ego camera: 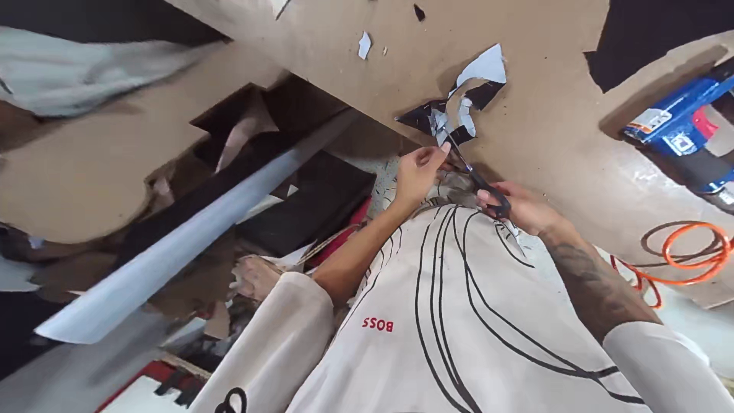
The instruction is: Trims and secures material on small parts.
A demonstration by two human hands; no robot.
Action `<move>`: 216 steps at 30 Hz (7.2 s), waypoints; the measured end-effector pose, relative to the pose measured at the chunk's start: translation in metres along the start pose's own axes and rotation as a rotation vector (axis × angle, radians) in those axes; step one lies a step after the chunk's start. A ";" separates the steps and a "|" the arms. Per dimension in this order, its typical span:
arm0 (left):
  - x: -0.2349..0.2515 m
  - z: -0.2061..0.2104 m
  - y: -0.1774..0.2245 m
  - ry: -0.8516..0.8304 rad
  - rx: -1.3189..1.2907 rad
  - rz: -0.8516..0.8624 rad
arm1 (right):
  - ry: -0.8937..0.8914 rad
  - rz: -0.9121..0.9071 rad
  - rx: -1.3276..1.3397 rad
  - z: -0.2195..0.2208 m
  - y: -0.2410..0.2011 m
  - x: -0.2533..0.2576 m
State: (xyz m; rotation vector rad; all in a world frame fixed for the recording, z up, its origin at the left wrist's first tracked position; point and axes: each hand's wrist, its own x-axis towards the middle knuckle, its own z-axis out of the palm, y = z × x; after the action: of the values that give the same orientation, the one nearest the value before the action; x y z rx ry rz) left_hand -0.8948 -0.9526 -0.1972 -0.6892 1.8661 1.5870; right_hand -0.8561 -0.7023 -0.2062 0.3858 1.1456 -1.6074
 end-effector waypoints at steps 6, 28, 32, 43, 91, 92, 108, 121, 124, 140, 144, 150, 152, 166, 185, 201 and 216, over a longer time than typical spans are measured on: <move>0.004 0.011 0.000 0.045 -0.102 0.046 | 0.081 -0.025 -0.077 0.019 -0.001 0.009; 0.006 -0.031 -0.006 -0.172 -0.078 -0.029 | 0.081 -0.154 -0.195 0.016 0.026 -0.012; 0.004 -0.023 -0.006 -0.273 0.020 0.067 | 0.043 -0.122 -0.120 0.011 0.024 -0.017; -0.012 -0.030 0.002 -0.021 0.509 0.143 | 0.320 -0.290 -0.465 -0.004 0.021 -0.042; 0.120 0.041 0.071 -0.651 0.998 1.017 | 1.208 -0.645 -0.953 -0.002 -0.039 0.040; 0.120 0.040 0.064 -0.621 0.952 1.053 | 1.242 -0.679 -0.989 -0.001 -0.032 0.042; 0.119 0.036 0.033 -0.482 0.786 1.312 | 1.157 -0.527 -0.820 -0.003 -0.035 0.028; 0.111 0.042 0.053 -0.528 0.889 1.031 | 1.198 -0.323 -0.546 0.014 -0.057 0.023; 0.109 0.042 0.053 -0.528 0.856 0.985 | 1.099 -0.289 -0.541 0.011 -0.062 0.013; 0.123 0.045 0.050 -0.444 0.878 1.076 | 1.022 -0.506 -0.845 -0.001 -0.060 0.021; 0.123 0.045 0.046 -0.485 0.844 1.115 | 1.179 -0.796 -0.928 -0.005 -0.028 0.040; 0.125 0.043 0.033 -0.473 0.766 1.266 | 1.242 -1.032 -1.090 -0.014 0.007 0.056; 0.123 0.042 0.031 -0.471 0.785 1.336 | 1.250 -1.040 -1.111 -0.012 0.008 0.057; 0.116 0.034 0.020 -0.455 0.900 1.534 | 1.170 0.023 -1.086 -0.132 -0.019 -0.131; 0.121 0.034 0.024 -0.574 0.730 1.412 | 1.484 -0.034 -0.564 0.122 -0.041 0.000; 0.120 0.033 0.022 -0.583 0.720 1.395 | 1.518 0.038 -0.476 0.138 -0.043 0.005; 0.123 0.029 0.021 -0.618 0.616 1.305 | 1.494 0.005 -0.440 0.146 -0.048 0.009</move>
State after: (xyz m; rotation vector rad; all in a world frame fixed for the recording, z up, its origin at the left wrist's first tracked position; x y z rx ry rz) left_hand -0.9920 -0.9221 -0.2754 1.3872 2.1312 1.3760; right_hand -0.8585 -0.8294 -0.1195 1.3824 2.4868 -0.8159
